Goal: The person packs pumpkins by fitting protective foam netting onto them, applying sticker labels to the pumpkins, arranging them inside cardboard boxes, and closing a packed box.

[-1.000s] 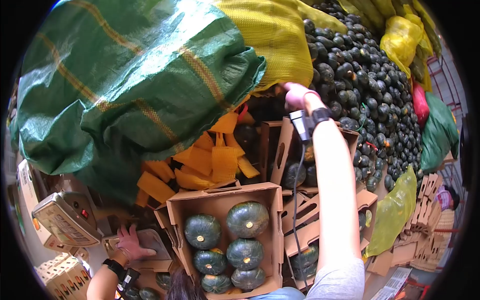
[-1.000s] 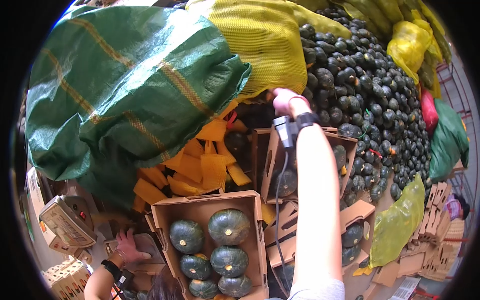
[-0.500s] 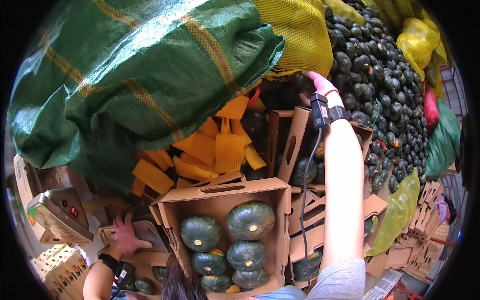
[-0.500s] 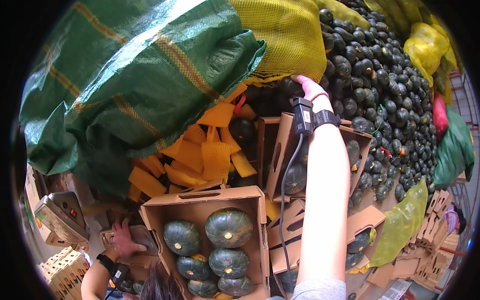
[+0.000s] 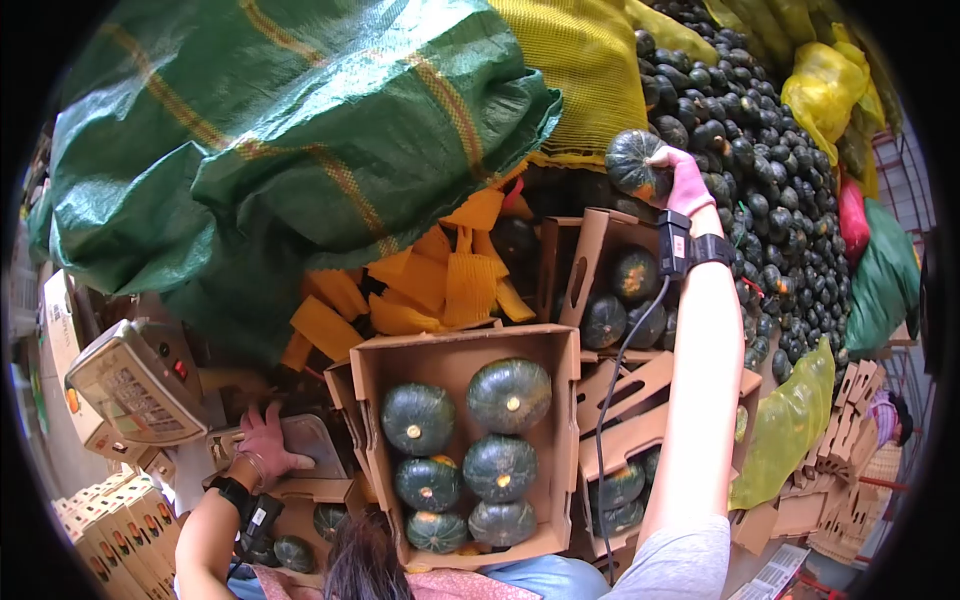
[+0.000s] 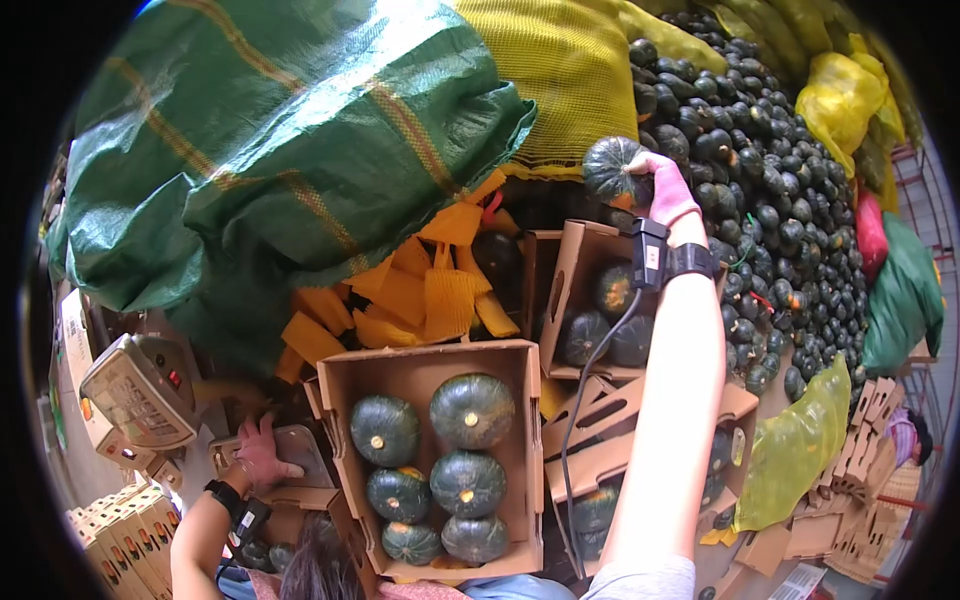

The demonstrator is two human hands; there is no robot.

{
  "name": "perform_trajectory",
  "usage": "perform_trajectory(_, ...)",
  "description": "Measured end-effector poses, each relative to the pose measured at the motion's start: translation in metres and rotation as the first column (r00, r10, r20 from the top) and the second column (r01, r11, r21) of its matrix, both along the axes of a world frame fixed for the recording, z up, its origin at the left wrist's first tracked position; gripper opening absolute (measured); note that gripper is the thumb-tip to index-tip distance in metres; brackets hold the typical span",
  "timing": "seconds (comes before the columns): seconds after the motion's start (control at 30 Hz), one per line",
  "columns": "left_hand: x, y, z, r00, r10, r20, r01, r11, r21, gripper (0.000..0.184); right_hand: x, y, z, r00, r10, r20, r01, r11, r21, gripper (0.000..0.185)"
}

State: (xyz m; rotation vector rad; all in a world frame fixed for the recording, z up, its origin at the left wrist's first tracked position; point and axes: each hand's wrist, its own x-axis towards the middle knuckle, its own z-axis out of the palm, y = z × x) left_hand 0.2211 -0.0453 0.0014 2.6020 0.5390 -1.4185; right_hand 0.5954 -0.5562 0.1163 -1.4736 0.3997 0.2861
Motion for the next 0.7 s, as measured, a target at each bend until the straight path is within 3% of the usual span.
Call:
perform_trajectory(0.17, 0.002, 0.002, -0.004, 0.998, -0.032, 0.048, 0.035, 0.997, -0.063, 0.127, -0.054, -0.01, 0.051, 0.952, 0.273, 0.137, -0.289, 0.95, 0.118, 0.041)
perform_trajectory(0.23, -0.001, 0.004, -0.005, 0.99, -0.077, 0.117, 0.087, 0.993, -0.085, 0.124, -0.085, 0.002, 0.065, 0.871, 0.399, 0.288, -0.452, 0.879, 0.149, 0.052)
perform_trajectory(0.3, -0.016, 0.013, -0.03, 0.924, -0.219, 0.312, 0.249, 0.967, -0.057, 0.116, -0.13, 0.034, 0.092, 0.806, 0.457, 0.376, -0.536, 0.833, 0.135, 0.054)
perform_trajectory(0.33, -0.011, 0.002, -0.002, 0.944, -0.134, 0.303, 0.179, 0.976, -0.127, 0.111, -0.16, 0.059, 0.111, 0.78, 0.476, 0.406, -0.553, 0.828, 0.092, 0.057)
perform_trajectory(0.37, -0.014, -0.008, 0.011, 0.914, -0.105, 0.393, 0.159, 0.981, -0.108, 0.099, -0.184, 0.083, 0.122, 0.757, 0.486, 0.437, -0.501, 0.861, -0.089, 0.057)
perform_trajectory(0.4, -0.015, -0.019, 0.025, 0.873, -0.124, 0.471, 0.179, 0.981, -0.074, 0.072, -0.208, 0.108, 0.13, 0.71, 0.524, 0.47, -0.53, 0.837, -0.133, 0.051)
perform_trajectory(0.43, -0.018, -0.018, 0.012, 0.787, -0.206, 0.582, 0.276, 0.961, -0.033, 0.058, -0.239, 0.133, 0.139, 0.685, 0.581, 0.44, -0.57, 0.803, -0.171, 0.05)
perform_trajectory(0.47, -0.024, -0.034, 0.046, 0.729, -0.275, 0.627, 0.319, 0.947, 0.044, 0.044, -0.271, 0.155, 0.149, 0.662, 0.633, 0.402, -0.6, 0.769, -0.222, 0.049)
perform_trajectory(0.5, -0.036, -0.042, 0.067, 0.651, -0.217, 0.727, 0.337, 0.941, -0.021, 0.044, -0.3, 0.173, 0.153, 0.616, 0.694, 0.373, -0.618, 0.719, -0.318, 0.047)
perform_trajectory(0.53, -0.053, -0.047, 0.094, 0.595, -0.049, 0.802, 0.371, 0.902, -0.221, 0.044, -0.331, 0.189, 0.156, 0.577, 0.746, 0.334, -0.622, 0.666, -0.412, 0.045)
perform_trajectory(0.57, -0.067, -0.048, 0.112, 0.575, 0.047, 0.817, 0.502, 0.768, -0.398, 0.048, -0.358, 0.207, 0.16, 0.519, 0.801, 0.298, -0.65, 0.596, -0.471, 0.048)
perform_trajectory(0.6, -0.088, -0.047, 0.14, 0.68, 0.084, 0.729, 0.566, 0.571, -0.594, 0.051, -0.385, 0.224, 0.163, 0.463, 0.85, 0.253, -0.676, 0.523, -0.519, 0.051)
perform_trajectory(0.63, -0.116, -0.048, 0.168, 0.689, 0.018, 0.725, 0.641, 0.451, -0.621, 0.049, -0.41, 0.237, 0.162, 0.389, 0.903, 0.182, -0.657, 0.41, -0.633, 0.053)
perform_trajectory(0.67, -0.147, -0.047, 0.207, 0.727, -0.16, 0.667, 0.672, 0.365, -0.644, 0.054, -0.423, 0.249, 0.159, 0.316, 0.943, 0.103, -0.613, 0.286, -0.737, 0.055)
perform_trajectory(0.7, -0.18, -0.042, 0.225, 0.65, -0.292, 0.702, 0.759, 0.309, -0.574, 0.053, -0.435, 0.26, 0.153, 0.305, 0.951, 0.041, -0.611, 0.229, -0.758, 0.058)
